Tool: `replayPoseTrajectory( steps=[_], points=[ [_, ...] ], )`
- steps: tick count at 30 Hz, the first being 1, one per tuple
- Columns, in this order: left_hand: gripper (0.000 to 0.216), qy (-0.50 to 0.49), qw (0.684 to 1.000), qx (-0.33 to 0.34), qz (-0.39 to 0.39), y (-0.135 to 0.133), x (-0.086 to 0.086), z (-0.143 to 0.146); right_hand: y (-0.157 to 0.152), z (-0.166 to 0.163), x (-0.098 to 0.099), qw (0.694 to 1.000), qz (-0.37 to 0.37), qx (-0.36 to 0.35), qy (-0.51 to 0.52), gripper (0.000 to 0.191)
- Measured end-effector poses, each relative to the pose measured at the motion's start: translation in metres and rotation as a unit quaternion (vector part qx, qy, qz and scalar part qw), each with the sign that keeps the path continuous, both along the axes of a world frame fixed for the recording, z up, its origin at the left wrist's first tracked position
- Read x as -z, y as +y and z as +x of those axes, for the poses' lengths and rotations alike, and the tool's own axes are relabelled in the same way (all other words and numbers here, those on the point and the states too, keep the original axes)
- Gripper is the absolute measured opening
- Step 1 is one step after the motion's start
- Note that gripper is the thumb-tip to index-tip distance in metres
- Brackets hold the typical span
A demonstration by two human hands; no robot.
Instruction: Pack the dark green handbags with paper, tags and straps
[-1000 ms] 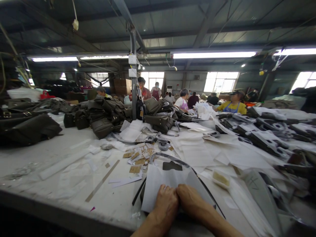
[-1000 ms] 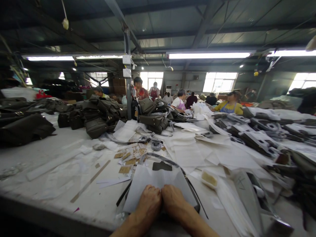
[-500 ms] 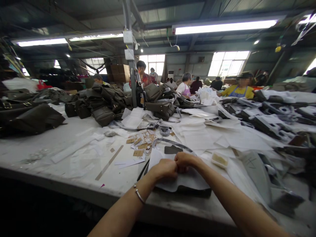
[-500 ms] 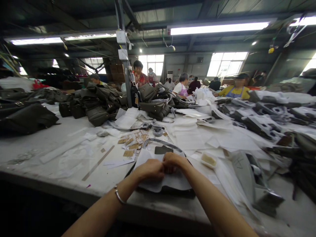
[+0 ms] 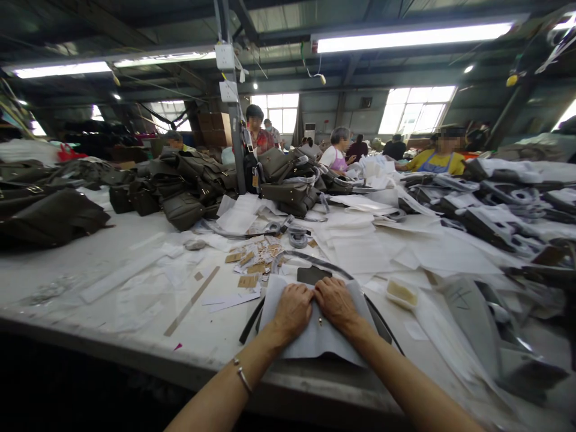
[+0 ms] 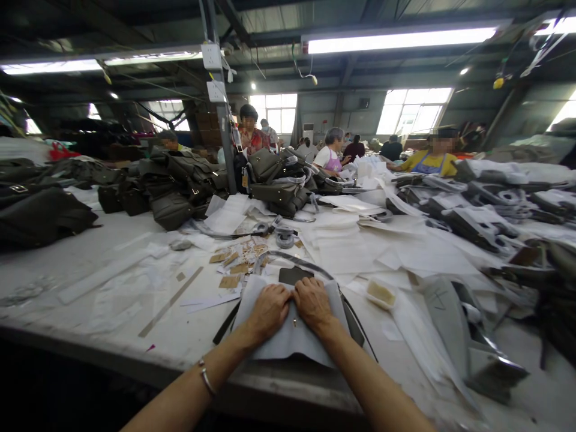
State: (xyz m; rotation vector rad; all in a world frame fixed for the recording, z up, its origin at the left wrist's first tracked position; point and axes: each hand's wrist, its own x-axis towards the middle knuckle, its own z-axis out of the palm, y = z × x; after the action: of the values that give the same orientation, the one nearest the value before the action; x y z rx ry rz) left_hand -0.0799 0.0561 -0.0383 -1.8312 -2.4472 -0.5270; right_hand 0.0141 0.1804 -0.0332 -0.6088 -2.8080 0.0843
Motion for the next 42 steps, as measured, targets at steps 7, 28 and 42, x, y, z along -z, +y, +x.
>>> replayPoseTrajectory(
  steps=[7, 28, 42],
  points=[
    [0.021, 0.023, 0.999, -0.037, -0.025, 0.015, 0.004, -0.011, 0.007, 0.001, 0.01, 0.999, 0.007, 0.042, 0.004, 0.025],
    [0.022, 0.045, 0.999, -0.026, 0.009, 0.021, 0.02, -0.006, 0.094, -0.019, 0.004, 0.993, -0.076, -0.03, -0.089, 0.024],
    [0.031, 0.04, 0.998, -0.044, 0.001, 0.02, 0.022, -0.005, 0.105, -0.026, 0.028, 0.99, 0.037, -0.084, -0.103, 0.04]
  ],
)
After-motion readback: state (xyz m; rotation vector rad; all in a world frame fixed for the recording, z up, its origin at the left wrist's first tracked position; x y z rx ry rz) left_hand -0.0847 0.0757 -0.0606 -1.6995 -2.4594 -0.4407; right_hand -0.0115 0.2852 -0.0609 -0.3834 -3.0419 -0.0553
